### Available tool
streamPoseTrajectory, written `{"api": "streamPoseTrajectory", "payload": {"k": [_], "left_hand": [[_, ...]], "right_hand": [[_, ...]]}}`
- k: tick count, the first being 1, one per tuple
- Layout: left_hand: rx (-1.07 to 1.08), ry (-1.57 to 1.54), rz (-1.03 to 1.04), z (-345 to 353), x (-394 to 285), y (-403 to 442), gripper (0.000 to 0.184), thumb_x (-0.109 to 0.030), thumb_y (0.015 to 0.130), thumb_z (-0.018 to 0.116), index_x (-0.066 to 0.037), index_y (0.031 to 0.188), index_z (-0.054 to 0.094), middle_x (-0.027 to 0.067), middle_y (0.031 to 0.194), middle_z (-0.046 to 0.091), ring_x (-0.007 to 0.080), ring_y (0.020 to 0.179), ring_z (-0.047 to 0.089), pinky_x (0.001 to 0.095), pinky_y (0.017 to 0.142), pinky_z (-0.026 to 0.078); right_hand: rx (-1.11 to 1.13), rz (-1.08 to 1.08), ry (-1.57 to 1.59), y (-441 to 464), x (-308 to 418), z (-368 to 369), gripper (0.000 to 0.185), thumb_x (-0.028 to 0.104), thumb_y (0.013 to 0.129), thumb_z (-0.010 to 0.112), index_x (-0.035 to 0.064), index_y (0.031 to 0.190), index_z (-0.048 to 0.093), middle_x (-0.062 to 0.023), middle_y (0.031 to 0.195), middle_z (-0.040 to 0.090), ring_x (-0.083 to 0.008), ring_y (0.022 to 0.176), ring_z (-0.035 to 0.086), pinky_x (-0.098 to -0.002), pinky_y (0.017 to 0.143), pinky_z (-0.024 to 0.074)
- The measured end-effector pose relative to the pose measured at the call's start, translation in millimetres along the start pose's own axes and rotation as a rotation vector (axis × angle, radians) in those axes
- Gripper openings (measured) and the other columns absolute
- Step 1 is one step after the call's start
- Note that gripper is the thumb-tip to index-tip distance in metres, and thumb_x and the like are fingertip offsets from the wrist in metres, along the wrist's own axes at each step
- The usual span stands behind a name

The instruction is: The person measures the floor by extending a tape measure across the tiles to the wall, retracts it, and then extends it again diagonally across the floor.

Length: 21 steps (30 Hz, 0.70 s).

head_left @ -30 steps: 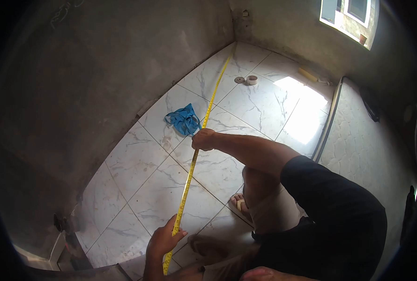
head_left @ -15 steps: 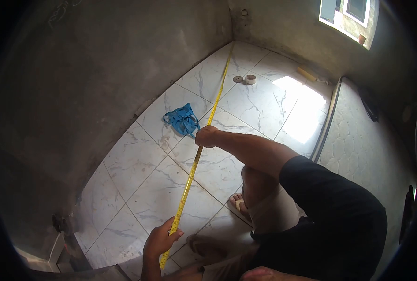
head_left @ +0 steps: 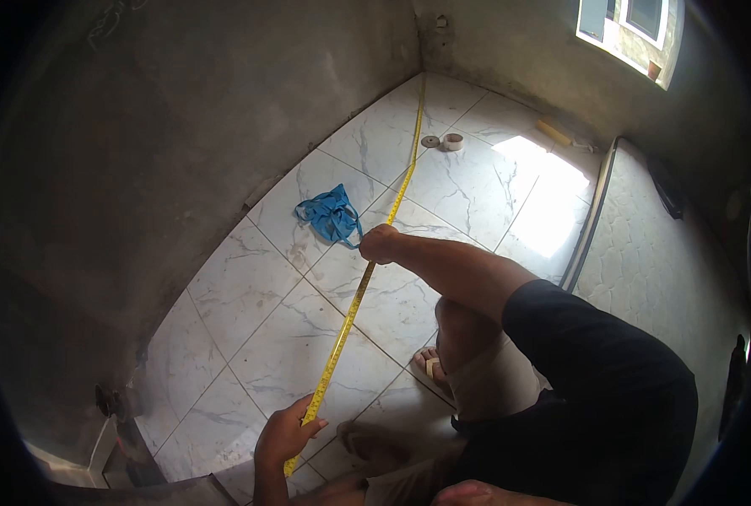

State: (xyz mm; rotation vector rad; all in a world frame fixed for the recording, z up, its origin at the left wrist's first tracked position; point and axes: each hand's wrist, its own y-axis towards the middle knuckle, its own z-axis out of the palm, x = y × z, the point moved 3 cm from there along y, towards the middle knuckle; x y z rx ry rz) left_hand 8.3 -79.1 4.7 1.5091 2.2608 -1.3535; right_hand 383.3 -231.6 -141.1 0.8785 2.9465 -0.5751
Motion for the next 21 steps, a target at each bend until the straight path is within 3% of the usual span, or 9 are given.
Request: {"api": "streamPoseTrajectory", "payload": {"k": [6, 11, 17, 21], "left_hand": [[-0.014, -0.016, 0.027, 5.0, 15.2, 7.9, 0.05, -0.014, 0.086, 0.066, -0.004, 0.133, 0.051, 0.0088, 0.079, 0.068, 0.0133, 0.069, 0.065, 0.0271, 0.065, 0.05], [-0.006, -0.022, 0.052, 13.9, 32.4, 20.2, 0.048, -0.012, 0.088, 0.064, -0.003, 0.133, 0.049, 0.008, 0.076, 0.067, 0.0126, 0.067, 0.064, 0.0269, 0.065, 0.05], [0.077, -0.091, -0.037, 29.3, 42.3, 34.6, 0.051, -0.017, 0.087, 0.066, -0.005, 0.133, 0.05, 0.0096, 0.077, 0.069, 0.0154, 0.071, 0.066, 0.028, 0.07, 0.05], [0.238, -0.016, 0.081, 34.7, 39.3, 38.8, 0.056, -0.015, 0.088, 0.066, 0.0, 0.137, 0.045, 0.0058, 0.077, 0.068, 0.0104, 0.071, 0.063, 0.025, 0.071, 0.049]], "right_hand": [[0.006, -0.009, -0.067, 0.8, 5.0, -0.3, 0.012, 0.011, 0.075, 0.071, 0.0108, 0.087, 0.073, -0.008, 0.092, 0.071, -0.0281, 0.091, 0.068, -0.0414, 0.07, 0.0569], [0.068, -0.025, -0.012, 10.5, 5.5, 11.0, 0.02, 0.01, 0.075, 0.068, 0.0103, 0.095, 0.071, -0.0093, 0.095, 0.07, -0.0292, 0.093, 0.067, -0.0425, 0.073, 0.0562], [0.103, -0.049, 0.062, 17.9, 1.3, 24.3, 0.024, 0.013, 0.077, 0.064, 0.0107, 0.1, 0.069, -0.0091, 0.096, 0.069, -0.0296, 0.094, 0.066, -0.0442, 0.075, 0.0546], [0.114, -0.049, 0.094, 9.3, 3.7, 16.1, 0.024, 0.015, 0.077, 0.065, 0.0111, 0.1, 0.069, -0.0083, 0.095, 0.069, -0.029, 0.093, 0.066, -0.0444, 0.075, 0.0542]]}}
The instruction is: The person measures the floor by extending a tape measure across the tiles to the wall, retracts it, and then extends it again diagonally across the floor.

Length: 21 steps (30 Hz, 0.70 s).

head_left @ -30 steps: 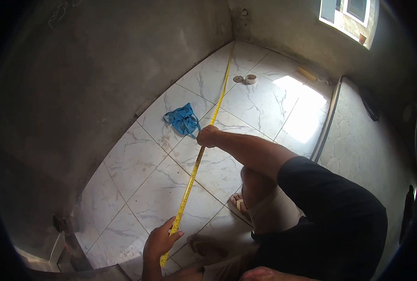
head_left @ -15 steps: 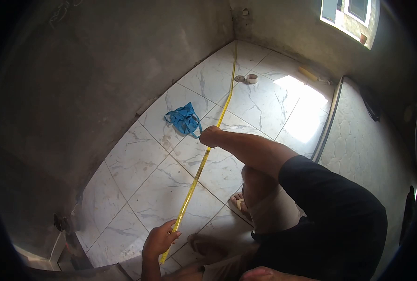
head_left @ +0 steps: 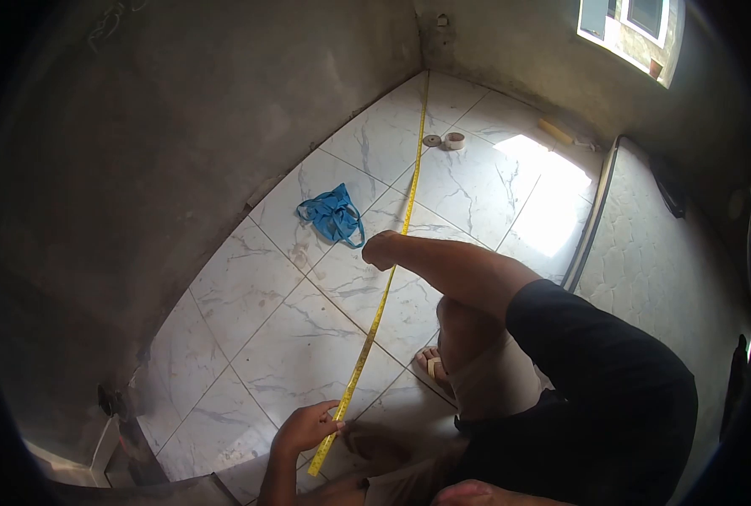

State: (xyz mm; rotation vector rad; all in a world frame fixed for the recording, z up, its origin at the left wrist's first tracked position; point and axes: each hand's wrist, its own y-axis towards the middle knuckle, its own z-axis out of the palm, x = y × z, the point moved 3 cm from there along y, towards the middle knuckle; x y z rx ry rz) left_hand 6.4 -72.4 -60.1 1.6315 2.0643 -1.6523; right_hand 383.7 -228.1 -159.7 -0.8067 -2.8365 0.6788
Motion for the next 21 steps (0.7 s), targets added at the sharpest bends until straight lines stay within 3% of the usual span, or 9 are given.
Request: {"api": "streamPoseTrajectory", "payload": {"k": [3, 6, 14, 17, 21], "left_hand": [[0.086, 0.019, 0.023, 0.2, -12.0, -4.8, 0.057, -0.017, 0.087, 0.068, 0.002, 0.136, 0.045, 0.0055, 0.079, 0.069, 0.0094, 0.073, 0.063, 0.0244, 0.074, 0.048], [0.14, 0.025, 0.008, 2.1, -21.4, -8.4, 0.058, -0.019, 0.087, 0.069, 0.003, 0.135, 0.046, 0.0058, 0.081, 0.071, 0.0088, 0.073, 0.063, 0.0243, 0.075, 0.047], [0.125, -0.121, 0.073, 20.4, -18.1, 7.3, 0.047, -0.023, 0.088, 0.067, -0.003, 0.129, 0.055, 0.0063, 0.074, 0.069, 0.0092, 0.066, 0.061, 0.0254, 0.066, 0.046], [0.119, -0.139, 0.086, 22.2, -24.9, 11.2, 0.044, -0.022, 0.088, 0.067, 0.0, 0.124, 0.057, 0.0057, 0.073, 0.068, 0.0102, 0.067, 0.063, 0.0251, 0.065, 0.048], [0.265, -0.078, -0.011, 25.9, -47.3, 9.6, 0.039, -0.019, 0.089, 0.067, 0.004, 0.119, 0.056, 0.0074, 0.081, 0.069, 0.0103, 0.073, 0.064, 0.0235, 0.068, 0.05]], "right_hand": [[-0.01, -0.002, 0.043, 0.9, 0.9, 0.6, 0.023, 0.014, 0.076, 0.068, 0.0047, 0.097, 0.072, -0.0116, 0.1, 0.07, -0.0288, 0.096, 0.067, -0.0426, 0.074, 0.0542], [0.029, 0.003, 0.018, 8.4, -1.3, 6.2, 0.025, 0.022, 0.076, 0.069, 0.0114, 0.099, 0.07, -0.0078, 0.096, 0.069, -0.0285, 0.094, 0.065, -0.0445, 0.077, 0.0537], [0.006, -0.011, 0.039, 13.4, -2.8, 10.6, 0.029, 0.026, 0.076, 0.069, 0.0114, 0.102, 0.069, -0.0083, 0.097, 0.068, -0.029, 0.095, 0.065, -0.0451, 0.077, 0.0533], [0.013, -0.009, 0.04, 9.9, -2.6, 5.8, 0.029, 0.025, 0.076, 0.068, 0.0113, 0.102, 0.069, -0.0084, 0.097, 0.068, -0.029, 0.095, 0.065, -0.0452, 0.077, 0.0532], [0.054, -0.003, 0.037, 9.4, -0.5, 4.0, 0.029, 0.024, 0.076, 0.067, 0.0112, 0.102, 0.069, -0.0086, 0.096, 0.068, -0.0289, 0.096, 0.065, -0.045, 0.077, 0.0529]]}}
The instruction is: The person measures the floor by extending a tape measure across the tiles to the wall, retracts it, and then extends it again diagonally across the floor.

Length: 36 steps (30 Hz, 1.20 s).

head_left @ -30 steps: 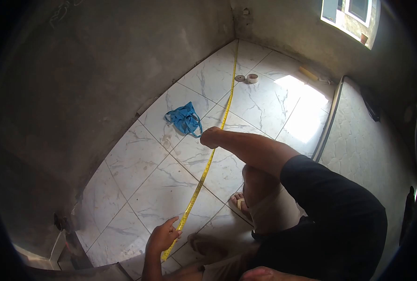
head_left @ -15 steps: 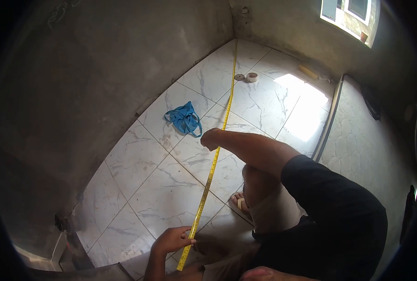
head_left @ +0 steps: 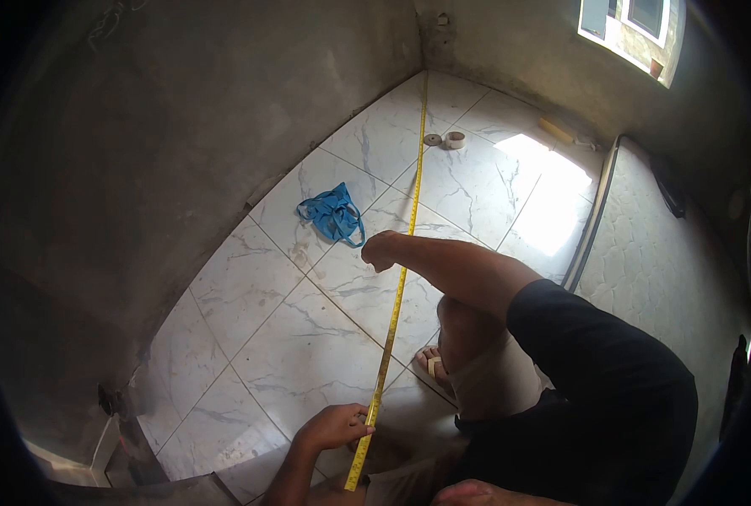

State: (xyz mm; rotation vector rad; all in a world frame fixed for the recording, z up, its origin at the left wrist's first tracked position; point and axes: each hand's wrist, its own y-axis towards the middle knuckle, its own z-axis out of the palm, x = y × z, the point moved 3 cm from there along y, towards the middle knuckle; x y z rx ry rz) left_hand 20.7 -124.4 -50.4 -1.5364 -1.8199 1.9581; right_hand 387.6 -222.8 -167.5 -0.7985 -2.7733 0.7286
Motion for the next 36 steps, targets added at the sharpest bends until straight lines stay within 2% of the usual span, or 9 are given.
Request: {"api": "streamPoseTrajectory", "payload": {"k": [2, 8, 14, 20, 23, 26, 29, 36], "left_hand": [[0.058, 0.024, -0.041, 2.9, 4.2, 8.4, 0.035, -0.019, 0.089, 0.067, 0.004, 0.114, 0.058, 0.0074, 0.082, 0.069, 0.0106, 0.072, 0.064, 0.0237, 0.066, 0.05], [0.028, -0.21, -0.004, 1.9, 29.9, 20.6, 0.034, -0.017, 0.089, 0.066, 0.006, 0.112, 0.057, 0.0087, 0.086, 0.068, 0.0111, 0.073, 0.063, 0.0241, 0.067, 0.051], [0.104, -0.201, 0.003, 4.6, 34.2, 17.2, 0.032, -0.016, 0.089, 0.065, 0.006, 0.111, 0.057, 0.0078, 0.083, 0.068, 0.0104, 0.071, 0.062, 0.0238, 0.066, 0.05], [-0.107, -0.133, 0.03, -5.4, 15.1, 10.2, 0.032, -0.019, 0.088, 0.067, 0.005, 0.108, 0.059, 0.0066, 0.076, 0.068, 0.0102, 0.069, 0.061, 0.024, 0.065, 0.047], [-0.019, -0.056, 0.0, -3.5, 16.4, 8.3, 0.031, -0.018, 0.087, 0.067, 0.005, 0.106, 0.061, 0.0062, 0.076, 0.068, 0.0098, 0.068, 0.061, 0.0241, 0.066, 0.048], [-0.037, -0.075, 0.004, -0.2, 17.9, 11.1, 0.029, -0.017, 0.087, 0.067, 0.005, 0.105, 0.061, 0.0061, 0.077, 0.068, 0.0093, 0.069, 0.061, 0.0239, 0.065, 0.048], [-0.157, 0.007, 0.039, -3.8, 27.2, 15.9, 0.028, -0.017, 0.087, 0.067, 0.005, 0.104, 0.062, 0.0063, 0.077, 0.068, 0.0093, 0.069, 0.062, 0.024, 0.065, 0.048], [-0.074, 0.001, -0.008, -2.6, 37.8, 17.7, 0.03, -0.017, 0.086, 0.068, 0.005, 0.105, 0.061, 0.0081, 0.078, 0.069, 0.0107, 0.07, 0.063, 0.0244, 0.067, 0.049]], "right_hand": [[-0.029, -0.013, 0.007, -4.3, 1.7, -2.3, 0.029, 0.024, 0.076, 0.067, 0.0111, 0.102, 0.069, -0.0088, 0.096, 0.068, -0.0289, 0.095, 0.065, -0.0445, 0.077, 0.0528], [-0.085, -0.044, 0.026, -0.3, -2.6, 3.4, 0.028, 0.025, 0.076, 0.067, 0.0104, 0.1, 0.069, -0.0092, 0.095, 0.068, -0.0292, 0.095, 0.064, -0.0446, 0.078, 0.0524], [-0.045, -0.031, 0.031, 0.0, 0.3, 1.3, 0.028, 0.026, 0.076, 0.067, 0.0105, 0.1, 0.068, -0.0095, 0.095, 0.068, -0.0295, 0.094, 0.064, -0.0451, 0.077, 0.0524], [-0.045, -0.037, 0.027, 1.3, 1.3, 2.4, 0.028, 0.026, 0.077, 0.066, 0.0108, 0.101, 0.069, -0.0098, 0.095, 0.068, -0.0299, 0.094, 0.065, -0.0456, 0.076, 0.0524], [-0.066, -0.041, 0.034, -3.9, 0.4, 0.2, 0.028, 0.026, 0.077, 0.067, 0.0111, 0.101, 0.069, -0.0096, 0.095, 0.068, -0.03, 0.094, 0.065, -0.0458, 0.077, 0.0525], [-0.063, -0.029, 0.037, -5.0, 0.1, -1.2, 0.029, 0.027, 0.077, 0.067, 0.0115, 0.101, 0.069, -0.0095, 0.096, 0.068, -0.03, 0.094, 0.064, -0.0459, 0.077, 0.0525], [-0.076, -0.045, 0.029, -5.7, 1.5, -2.2, 0.029, 0.028, 0.077, 0.067, 0.0118, 0.101, 0.069, -0.0095, 0.096, 0.068, -0.03, 0.095, 0.064, -0.0458, 0.077, 0.0525], [-0.055, -0.032, 0.041, -12.2, 4.1, -6.7, 0.029, 0.028, 0.077, 0.067, 0.0116, 0.101, 0.069, -0.0092, 0.096, 0.068, -0.03, 0.095, 0.064, -0.0459, 0.077, 0.0525]]}}
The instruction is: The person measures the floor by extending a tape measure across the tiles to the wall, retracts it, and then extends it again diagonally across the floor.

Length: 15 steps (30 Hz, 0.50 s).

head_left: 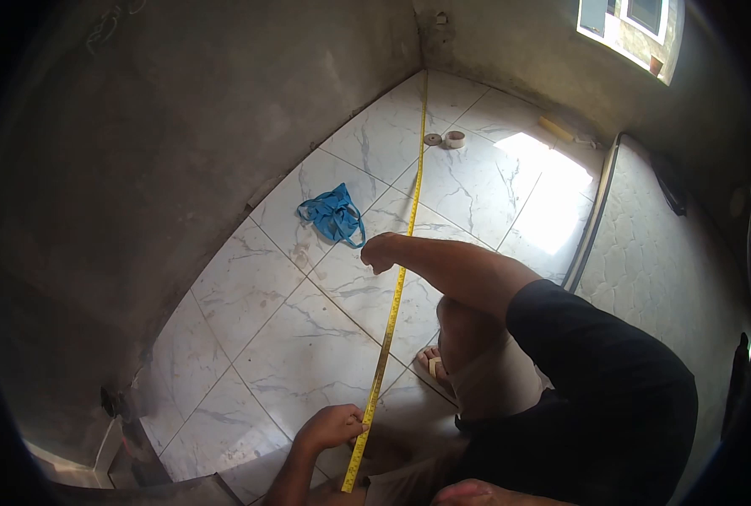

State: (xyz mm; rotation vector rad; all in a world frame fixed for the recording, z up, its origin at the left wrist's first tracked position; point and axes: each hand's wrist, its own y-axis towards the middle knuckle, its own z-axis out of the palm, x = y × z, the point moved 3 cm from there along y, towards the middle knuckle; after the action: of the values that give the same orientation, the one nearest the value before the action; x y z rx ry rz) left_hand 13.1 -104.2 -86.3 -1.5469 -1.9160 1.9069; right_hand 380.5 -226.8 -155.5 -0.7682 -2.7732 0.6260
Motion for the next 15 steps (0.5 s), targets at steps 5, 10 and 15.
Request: {"api": "streamPoseTrajectory", "payload": {"k": [5, 10, 15], "left_hand": [[-0.168, 0.02, 0.027, -7.4, -5.3, -2.0, 0.03, -0.018, 0.086, 0.067, 0.006, 0.103, 0.06, 0.0101, 0.08, 0.07, 0.0124, 0.073, 0.065, 0.026, 0.068, 0.05], [-0.102, 0.061, -0.001, -9.3, 8.1, 3.3, 0.029, -0.016, 0.086, 0.067, 0.007, 0.102, 0.06, 0.0115, 0.082, 0.07, 0.0137, 0.073, 0.066, 0.0274, 0.069, 0.051], [-0.119, 0.055, 0.048, -6.0, 19.1, 10.4, 0.025, -0.013, 0.088, 0.065, 0.006, 0.102, 0.059, 0.0115, 0.084, 0.071, 0.0142, 0.073, 0.066, 0.0269, 0.069, 0.051]], "right_hand": [[-0.002, -0.03, -0.004, 10.2, -5.0, 7.6, 0.03, 0.028, 0.077, 0.067, 0.0119, 0.102, 0.069, -0.0095, 0.097, 0.068, -0.0302, 0.095, 0.064, -0.0464, 0.077, 0.0525], [0.009, -0.004, -0.009, 9.7, -4.3, 6.6, 0.029, 0.029, 0.078, 0.067, 0.0117, 0.102, 0.069, -0.0098, 0.096, 0.067, -0.0306, 0.094, 0.064, -0.0468, 0.076, 0.0525], [-0.01, -0.017, 0.02, 0.5, -1.7, -0.1, 0.031, 0.029, 0.078, 0.067, 0.0116, 0.103, 0.068, -0.0097, 0.097, 0.067, -0.0309, 0.094, 0.064, -0.0466, 0.077, 0.0523]]}}
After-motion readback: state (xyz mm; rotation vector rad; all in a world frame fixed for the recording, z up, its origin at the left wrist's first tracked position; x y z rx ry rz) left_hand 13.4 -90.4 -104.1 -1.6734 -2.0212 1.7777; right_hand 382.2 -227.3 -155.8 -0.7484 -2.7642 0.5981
